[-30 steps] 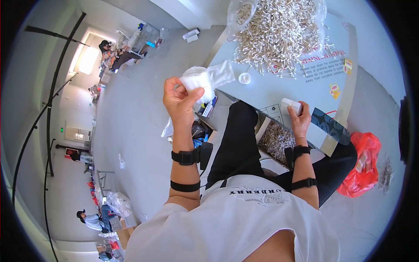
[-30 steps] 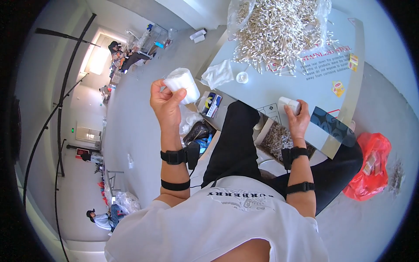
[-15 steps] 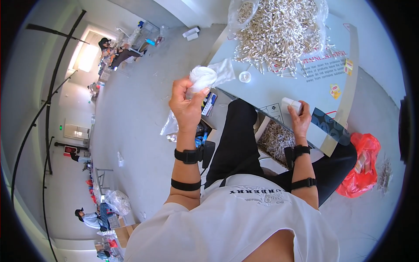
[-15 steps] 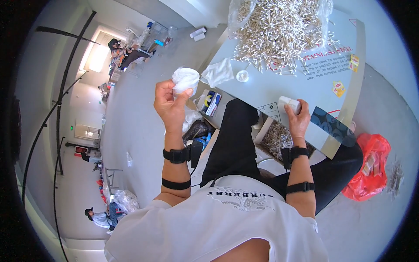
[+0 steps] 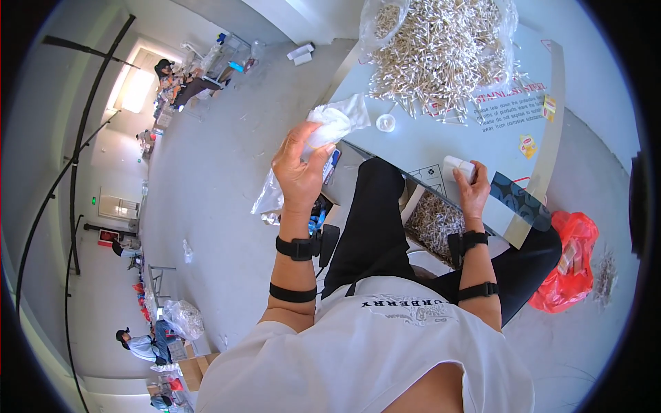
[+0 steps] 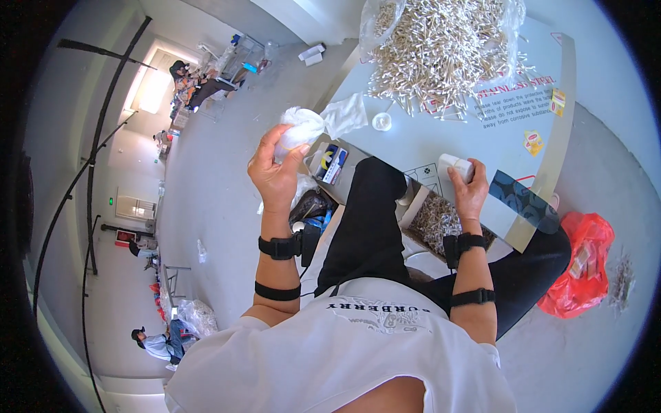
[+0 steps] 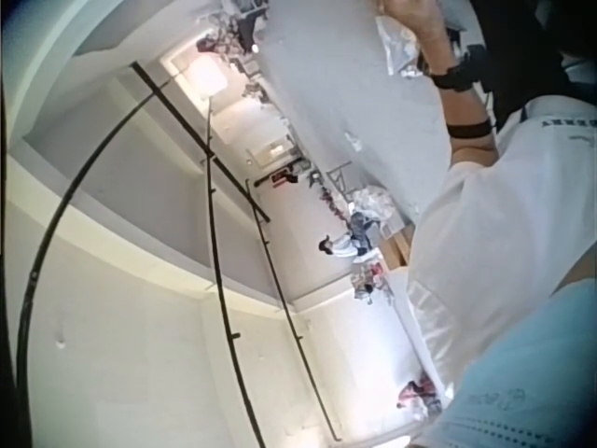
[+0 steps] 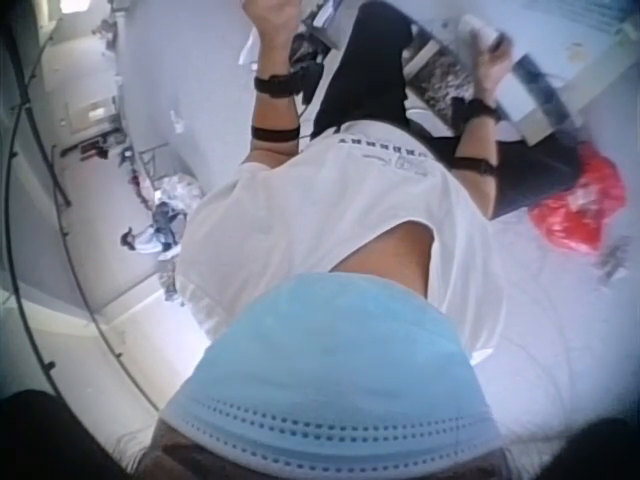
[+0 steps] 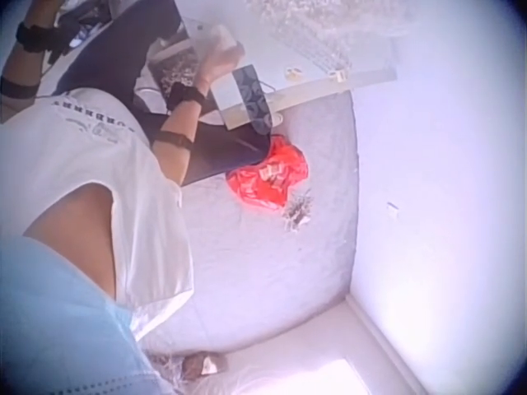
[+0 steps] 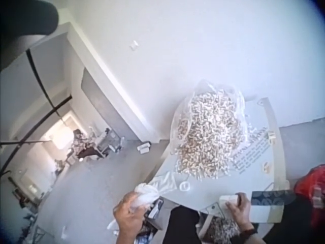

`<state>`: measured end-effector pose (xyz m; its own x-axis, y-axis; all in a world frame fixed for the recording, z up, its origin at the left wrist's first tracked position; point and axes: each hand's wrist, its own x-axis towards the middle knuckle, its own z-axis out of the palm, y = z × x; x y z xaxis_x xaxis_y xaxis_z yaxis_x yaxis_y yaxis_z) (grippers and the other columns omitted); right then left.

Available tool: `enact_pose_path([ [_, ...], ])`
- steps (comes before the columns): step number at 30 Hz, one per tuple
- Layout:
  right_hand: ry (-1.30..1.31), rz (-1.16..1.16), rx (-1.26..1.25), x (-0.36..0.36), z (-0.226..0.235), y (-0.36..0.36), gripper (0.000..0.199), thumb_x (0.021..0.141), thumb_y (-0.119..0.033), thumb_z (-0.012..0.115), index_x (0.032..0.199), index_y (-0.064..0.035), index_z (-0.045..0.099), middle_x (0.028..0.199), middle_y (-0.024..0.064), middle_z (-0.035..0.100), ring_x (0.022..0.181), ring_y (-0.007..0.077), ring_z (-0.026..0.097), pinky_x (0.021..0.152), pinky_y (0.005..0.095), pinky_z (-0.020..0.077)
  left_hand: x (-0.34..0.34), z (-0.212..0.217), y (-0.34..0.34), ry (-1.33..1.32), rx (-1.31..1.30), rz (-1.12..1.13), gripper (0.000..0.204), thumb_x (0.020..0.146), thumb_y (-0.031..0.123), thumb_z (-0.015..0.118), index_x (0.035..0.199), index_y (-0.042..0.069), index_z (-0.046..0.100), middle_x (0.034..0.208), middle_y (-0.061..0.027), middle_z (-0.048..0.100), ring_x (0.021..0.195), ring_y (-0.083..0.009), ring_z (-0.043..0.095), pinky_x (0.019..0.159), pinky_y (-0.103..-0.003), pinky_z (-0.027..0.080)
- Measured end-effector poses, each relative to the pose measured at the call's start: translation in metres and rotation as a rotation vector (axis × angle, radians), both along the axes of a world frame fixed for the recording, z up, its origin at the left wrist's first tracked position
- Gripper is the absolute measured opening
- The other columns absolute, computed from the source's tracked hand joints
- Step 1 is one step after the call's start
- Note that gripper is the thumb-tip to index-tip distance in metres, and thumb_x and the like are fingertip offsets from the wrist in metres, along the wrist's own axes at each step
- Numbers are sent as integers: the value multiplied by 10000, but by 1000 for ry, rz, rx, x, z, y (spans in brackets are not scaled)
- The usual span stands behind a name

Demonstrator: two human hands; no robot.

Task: The person is sorting and packing a large quantity of cotton swabs into smaller containers and bags.

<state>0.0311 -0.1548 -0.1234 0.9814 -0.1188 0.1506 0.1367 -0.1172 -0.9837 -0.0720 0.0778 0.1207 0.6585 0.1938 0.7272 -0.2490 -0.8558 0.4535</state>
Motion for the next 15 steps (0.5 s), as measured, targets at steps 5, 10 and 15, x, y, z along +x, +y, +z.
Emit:
enact_pose_path([
  [5,-8,-8,8,1,-3,-1,399,728,-166,744,1032,6,553,827,95,581,731,165,531,701,289,466,2,1,-2,30,48,24,356,693,-11,691,1037,26,607,997,-110,653,888,-227,630,802,-308,484],
  [10,-8,-2,21,0,-1,0,396,731,-160,743,1036,5,550,829,85,580,729,155,524,696,285,464,3,0,-2,35,64,23,387,695,-15,685,1070,31,602,1004,-117,651,896,-236,630,803,-312,485],
  [15,-18,-2,10,0,-2,0,397,731,-158,745,1036,4,549,825,79,573,723,150,513,691,278,460,5,-2,2,44,45,24,441,683,2,710,1111,43,613,1027,-100,656,902,-157,614,807,-281,474],
])
